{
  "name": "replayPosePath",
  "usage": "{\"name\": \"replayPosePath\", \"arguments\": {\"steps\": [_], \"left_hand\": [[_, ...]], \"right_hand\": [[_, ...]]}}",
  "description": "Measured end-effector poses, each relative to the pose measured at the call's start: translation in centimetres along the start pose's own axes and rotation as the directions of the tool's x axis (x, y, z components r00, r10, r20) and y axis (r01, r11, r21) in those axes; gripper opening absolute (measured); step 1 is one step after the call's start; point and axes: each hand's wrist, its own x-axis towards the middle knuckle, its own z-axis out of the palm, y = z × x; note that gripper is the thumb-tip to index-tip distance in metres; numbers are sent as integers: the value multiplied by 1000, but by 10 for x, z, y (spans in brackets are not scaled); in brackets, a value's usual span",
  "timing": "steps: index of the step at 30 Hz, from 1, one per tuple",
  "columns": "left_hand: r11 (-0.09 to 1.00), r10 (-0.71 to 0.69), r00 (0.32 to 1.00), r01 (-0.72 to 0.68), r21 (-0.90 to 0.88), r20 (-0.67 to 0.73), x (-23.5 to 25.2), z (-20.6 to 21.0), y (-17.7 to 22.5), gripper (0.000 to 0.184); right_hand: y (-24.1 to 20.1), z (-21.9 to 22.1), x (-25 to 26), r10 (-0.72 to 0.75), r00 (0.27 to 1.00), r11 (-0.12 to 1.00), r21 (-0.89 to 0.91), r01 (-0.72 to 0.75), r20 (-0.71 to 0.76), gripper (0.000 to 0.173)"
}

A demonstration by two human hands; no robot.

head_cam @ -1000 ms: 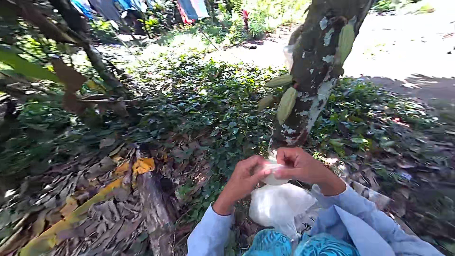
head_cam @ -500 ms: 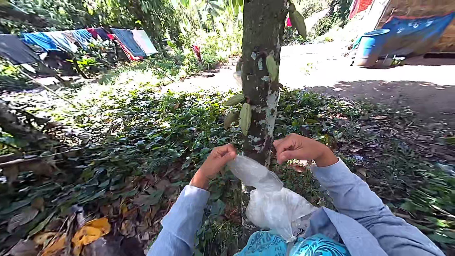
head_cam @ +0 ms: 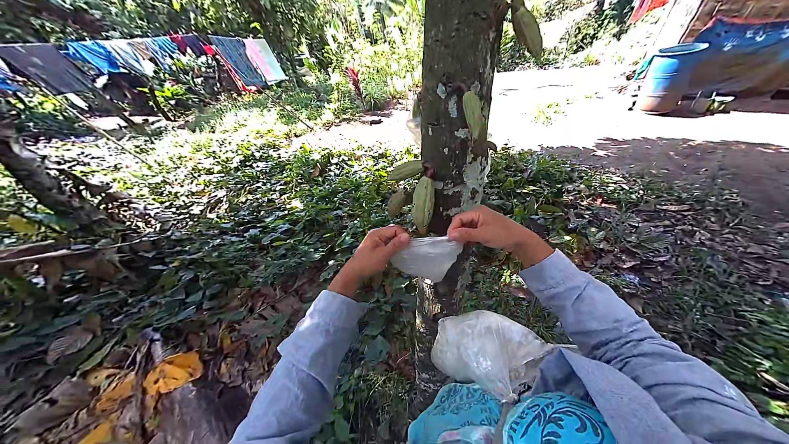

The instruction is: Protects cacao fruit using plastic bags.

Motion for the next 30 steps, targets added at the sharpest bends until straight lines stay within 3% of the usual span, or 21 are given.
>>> {"name": "replayPosePath", "arguments": {"steps": [3, 6, 8, 11, 14, 16, 20, 24, 27, 30], "left_hand": [[977, -82, 986, 50, 209, 147, 0, -19, -16, 18], [867, -197, 938, 30, 498, 286, 14, -34, -21, 20], [811, -198, 921, -39, 584, 336, 33, -44, -14, 23], [737, -97, 912, -203, 644, 399, 65, -59, 6, 15], [621, -42, 895, -325, 714, 444, 84, -62, 31, 21], [558, -128, 868, -337, 759, 480, 91, -58, 52, 20], [457, -344, 731, -418, 785, 590, 76, -42, 52, 18], [513, -368, 735, -350, 784, 569, 53, -39, 45, 17], [622, -226, 800, -321, 714, 556, 58, -56, 47, 13], [671, -109, 859, -308, 675, 501, 68, -71, 56, 33]], "right_hand": [[15, -9, 3, -20, 999, 943, -331, 33, 43, 21], [12, -10, 20, 131, 987, 712, -702, -29, 92, 22], [1, -13, 34, 240, 966, 598, -798, -72, 92, 24], [-23, -23, 46, 262, 962, 550, -831, -84, 76, 19], [-33, -33, 54, 200, 976, 502, -864, -25, 88, 16], [-35, -36, 58, 186, 972, 491, -870, 36, 146, 14], [-27, -25, 52, 292, 923, 510, -857, 70, 249, 11], [-26, -12, 49, 384, 893, 530, -848, -4, 236, 8], [-37, -17, 54, 344, 918, 509, -861, -3, 200, 10], [-52, -30, 59, 266, 949, 498, -867, 15, 169, 10]]}}
